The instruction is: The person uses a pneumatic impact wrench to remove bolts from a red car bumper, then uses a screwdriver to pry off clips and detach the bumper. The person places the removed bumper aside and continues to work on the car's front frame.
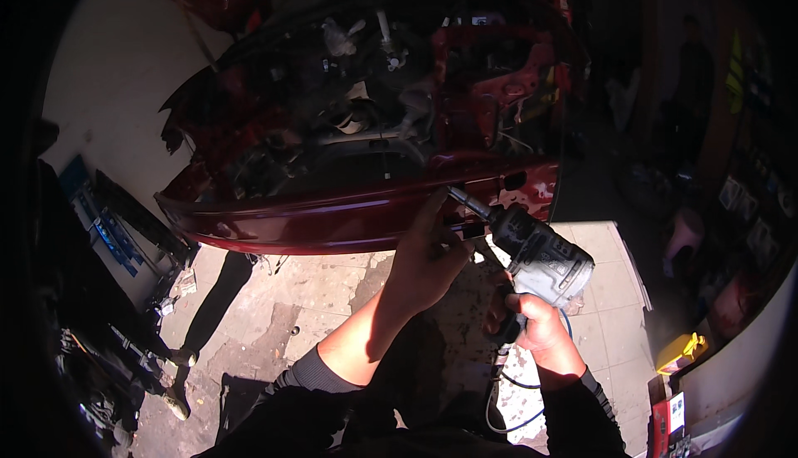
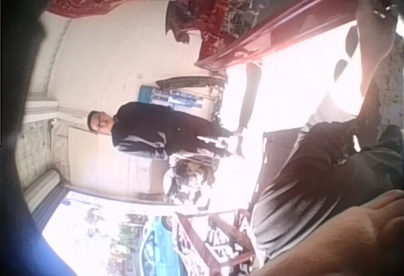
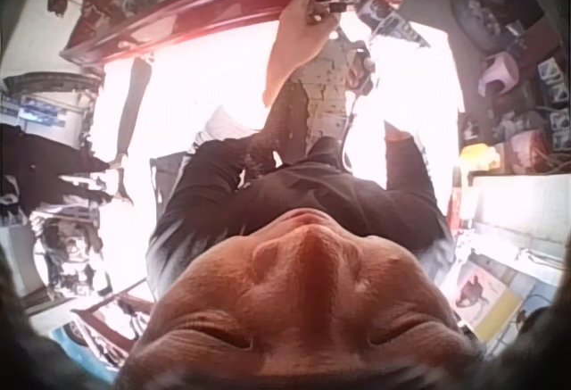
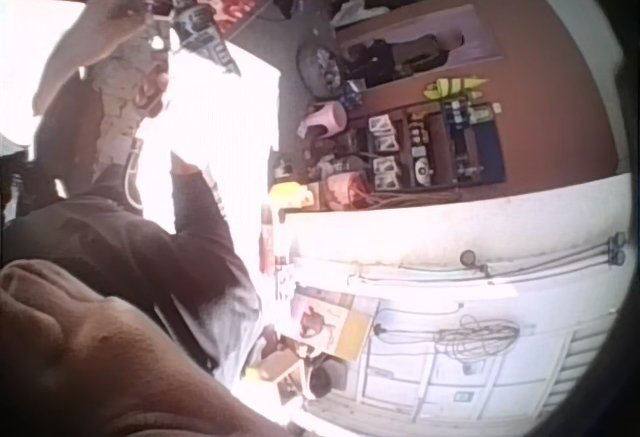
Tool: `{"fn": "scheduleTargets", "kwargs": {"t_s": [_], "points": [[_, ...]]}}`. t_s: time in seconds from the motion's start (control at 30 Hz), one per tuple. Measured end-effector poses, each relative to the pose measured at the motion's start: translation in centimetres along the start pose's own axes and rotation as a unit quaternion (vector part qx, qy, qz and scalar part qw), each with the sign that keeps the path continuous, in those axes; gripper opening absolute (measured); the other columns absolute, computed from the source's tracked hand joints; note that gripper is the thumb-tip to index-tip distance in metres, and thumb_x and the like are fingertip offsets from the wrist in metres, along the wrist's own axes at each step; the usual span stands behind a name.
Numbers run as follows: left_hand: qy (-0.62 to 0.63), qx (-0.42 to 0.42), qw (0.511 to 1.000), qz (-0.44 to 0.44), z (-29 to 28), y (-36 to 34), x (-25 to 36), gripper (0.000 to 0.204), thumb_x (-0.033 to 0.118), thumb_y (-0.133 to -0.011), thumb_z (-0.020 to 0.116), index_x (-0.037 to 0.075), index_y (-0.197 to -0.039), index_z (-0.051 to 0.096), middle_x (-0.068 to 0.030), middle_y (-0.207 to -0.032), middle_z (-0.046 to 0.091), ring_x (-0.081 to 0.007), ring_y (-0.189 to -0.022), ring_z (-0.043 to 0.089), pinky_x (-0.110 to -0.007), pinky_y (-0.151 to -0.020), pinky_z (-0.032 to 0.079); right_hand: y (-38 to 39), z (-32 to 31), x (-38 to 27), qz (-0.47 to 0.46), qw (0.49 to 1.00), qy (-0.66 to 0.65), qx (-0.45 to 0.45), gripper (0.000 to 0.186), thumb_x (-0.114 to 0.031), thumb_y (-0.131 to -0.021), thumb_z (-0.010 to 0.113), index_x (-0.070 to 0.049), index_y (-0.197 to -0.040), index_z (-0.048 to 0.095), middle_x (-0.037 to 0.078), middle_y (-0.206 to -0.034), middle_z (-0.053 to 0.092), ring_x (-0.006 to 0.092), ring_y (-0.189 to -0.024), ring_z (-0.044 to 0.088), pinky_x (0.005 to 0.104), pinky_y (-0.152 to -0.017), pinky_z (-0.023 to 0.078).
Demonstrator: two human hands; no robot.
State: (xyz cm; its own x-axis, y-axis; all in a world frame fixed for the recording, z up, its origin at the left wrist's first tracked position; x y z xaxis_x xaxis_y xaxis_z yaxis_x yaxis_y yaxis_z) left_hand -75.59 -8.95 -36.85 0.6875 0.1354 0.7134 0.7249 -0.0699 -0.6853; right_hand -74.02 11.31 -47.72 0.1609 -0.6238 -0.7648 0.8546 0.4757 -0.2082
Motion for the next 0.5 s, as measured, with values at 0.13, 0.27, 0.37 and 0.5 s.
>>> {"fn": "scheduleTargets", "kwargs": {"t_s": [0.13, 0.27, 0.37, 0.5], "points": [[0.097, 0.018, 0.994, -0.04, 0.9, 0.7, -1.7, 0.079, 0.0, -0.098, 0.068, 0.003, -0.167, 0.029, -0.0104, -0.116, 0.073, -0.0118, -0.092, 0.069, -0.028, -0.079, 0.056, 0.0, -0.6, 0.5, 0.028, 0.998, -0.022, -0.053, 0.052, -0.015, -0.08, 0.062, -0.006, -0.131, 0.057, 0.012, -0.081, 0.063, 0.0327, -0.069, 0.066, 0.0479, -0.07, 0.053], [0.086, 0.036, 0.995, -0.023, 0.8, 0.5, -1.4, 0.07, -0.003, -0.1, 0.064, 0.005, -0.162, 0.034, -0.0135, -0.128, 0.07, -0.0123, -0.096, 0.068, -0.029, -0.084, 0.057, -0.2, -0.5, 0.3, 0.027, 0.997, 0.002, -0.076, 0.053, -0.015, -0.079, 0.064, -0.007, -0.131, 0.055, 0.011, -0.081, 0.064, 0.0309, -0.069, 0.066, 0.0464, -0.071, 0.053], [0.229, 0.045, 0.97, -0.07, 1.0, 0.6, -1.0, 0.055, -0.004, -0.102, 0.061, 0.004, -0.153, 0.041, -0.0133, -0.131, 0.068, -0.0129, -0.095, 0.068, -0.03, -0.084, 0.057, 1.0, 0.9, 0.6, 0.023, 0.998, 0.01, -0.061, 0.048, -0.016, -0.077, 0.066, -0.006, -0.124, 0.058, 0.01, -0.078, 0.063, 0.0275, -0.065, 0.065, 0.042, -0.065, 0.052], [0.247, 0.085, 0.956, -0.131, 0.0, 1.8, -1.8, 0.027, 0.002, -0.108, 0.061, 0.004, -0.134, 0.053, -0.0091, -0.119, 0.07, -0.0124, -0.087, 0.065, -0.03, -0.076, 0.054, 3.9, 2.1, 1.0, 0.023, 0.999, 0.015, -0.029, 0.036, -0.016, -0.08, 0.07, -0.003, -0.113, 0.063, 0.01, -0.076, 0.061, 0.026, -0.06, 0.061, 0.0367, -0.056, 0.049]]}}
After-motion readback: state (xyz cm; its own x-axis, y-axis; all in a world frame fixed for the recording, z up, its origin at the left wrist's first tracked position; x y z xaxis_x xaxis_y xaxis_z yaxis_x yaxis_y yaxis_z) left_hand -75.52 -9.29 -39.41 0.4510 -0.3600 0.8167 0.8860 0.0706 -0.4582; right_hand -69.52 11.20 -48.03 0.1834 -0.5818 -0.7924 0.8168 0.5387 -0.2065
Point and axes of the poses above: each hand's wrist, its own y-axis away from the middle knuckle, its own z-axis out of the palm, x = y × z, the point moved 5 cm from there along -y, towards the middle knuckle
